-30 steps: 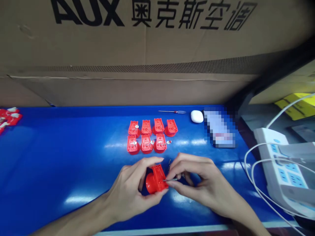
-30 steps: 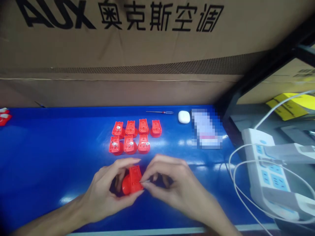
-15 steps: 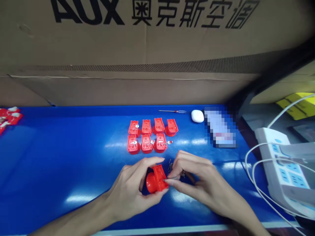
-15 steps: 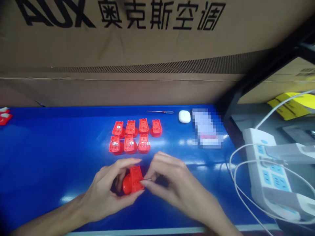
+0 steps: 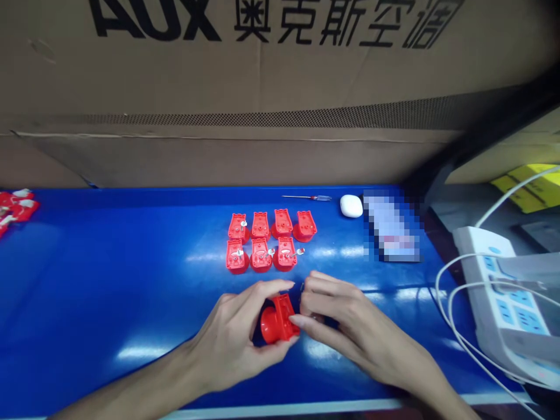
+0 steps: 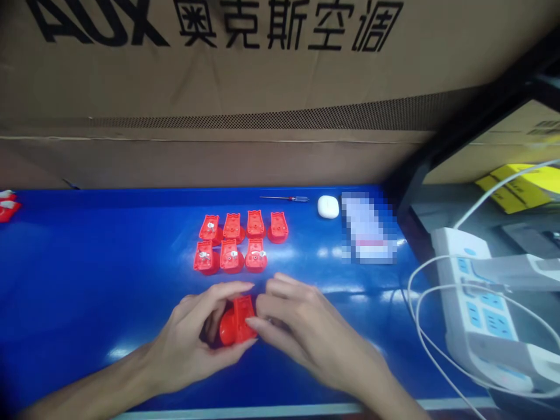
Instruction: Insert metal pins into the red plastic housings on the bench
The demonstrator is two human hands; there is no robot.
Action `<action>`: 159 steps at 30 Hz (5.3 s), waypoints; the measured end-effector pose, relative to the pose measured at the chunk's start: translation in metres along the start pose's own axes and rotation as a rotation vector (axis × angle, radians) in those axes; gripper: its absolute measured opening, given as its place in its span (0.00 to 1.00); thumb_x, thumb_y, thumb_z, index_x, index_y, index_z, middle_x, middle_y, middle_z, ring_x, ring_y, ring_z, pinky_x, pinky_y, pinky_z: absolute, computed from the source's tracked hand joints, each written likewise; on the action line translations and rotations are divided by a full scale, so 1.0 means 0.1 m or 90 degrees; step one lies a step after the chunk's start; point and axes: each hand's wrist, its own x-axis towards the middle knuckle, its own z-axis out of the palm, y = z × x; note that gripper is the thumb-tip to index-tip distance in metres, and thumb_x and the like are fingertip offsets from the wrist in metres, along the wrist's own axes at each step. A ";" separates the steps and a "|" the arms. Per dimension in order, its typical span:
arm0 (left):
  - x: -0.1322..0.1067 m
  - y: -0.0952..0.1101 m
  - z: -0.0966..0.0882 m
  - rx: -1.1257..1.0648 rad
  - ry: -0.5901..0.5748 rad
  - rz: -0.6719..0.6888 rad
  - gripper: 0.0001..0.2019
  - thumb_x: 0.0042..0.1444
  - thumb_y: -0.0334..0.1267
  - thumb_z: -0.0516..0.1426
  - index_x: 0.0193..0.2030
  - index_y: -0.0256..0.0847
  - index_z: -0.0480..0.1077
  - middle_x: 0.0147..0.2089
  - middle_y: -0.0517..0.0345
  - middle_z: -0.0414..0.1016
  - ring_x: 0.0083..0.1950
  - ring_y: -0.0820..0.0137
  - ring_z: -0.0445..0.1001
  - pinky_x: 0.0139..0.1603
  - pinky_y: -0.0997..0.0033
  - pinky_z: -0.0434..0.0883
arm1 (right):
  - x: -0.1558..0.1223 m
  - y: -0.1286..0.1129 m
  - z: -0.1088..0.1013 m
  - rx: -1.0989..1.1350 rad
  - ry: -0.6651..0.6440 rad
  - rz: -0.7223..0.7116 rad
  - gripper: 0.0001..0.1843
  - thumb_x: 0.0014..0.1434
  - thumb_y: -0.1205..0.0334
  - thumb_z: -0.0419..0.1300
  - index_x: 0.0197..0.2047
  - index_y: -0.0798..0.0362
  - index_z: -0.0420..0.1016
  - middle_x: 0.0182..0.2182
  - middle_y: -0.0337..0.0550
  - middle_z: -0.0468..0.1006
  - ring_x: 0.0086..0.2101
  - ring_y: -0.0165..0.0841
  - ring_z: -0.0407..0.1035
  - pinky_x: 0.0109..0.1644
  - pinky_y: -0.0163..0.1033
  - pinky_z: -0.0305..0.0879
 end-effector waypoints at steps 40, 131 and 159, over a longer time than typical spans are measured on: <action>0.00 -0.01 0.00 -0.019 -0.022 -0.024 0.33 0.62 0.35 0.69 0.71 0.49 0.65 0.43 0.61 0.82 0.36 0.71 0.80 0.31 0.76 0.73 | 0.02 0.05 0.02 -0.062 0.016 -0.033 0.21 0.83 0.54 0.53 0.35 0.51 0.69 0.32 0.40 0.74 0.35 0.36 0.64 0.41 0.42 0.56; 0.01 -0.04 -0.01 0.022 -0.003 0.001 0.27 0.67 0.35 0.67 0.71 0.49 0.69 0.48 0.59 0.81 0.36 0.73 0.79 0.35 0.75 0.75 | 0.01 0.07 -0.01 -0.116 0.043 -0.066 0.19 0.82 0.57 0.54 0.36 0.50 0.72 0.31 0.40 0.75 0.33 0.35 0.65 0.39 0.42 0.56; 0.03 0.01 -0.04 -0.044 0.029 -0.047 0.25 0.63 0.36 0.69 0.66 0.48 0.74 0.46 0.60 0.81 0.37 0.72 0.76 0.41 0.72 0.74 | -0.03 0.04 -0.03 -0.024 0.108 -0.040 0.09 0.80 0.58 0.58 0.59 0.46 0.77 0.39 0.39 0.81 0.35 0.32 0.74 0.43 0.40 0.67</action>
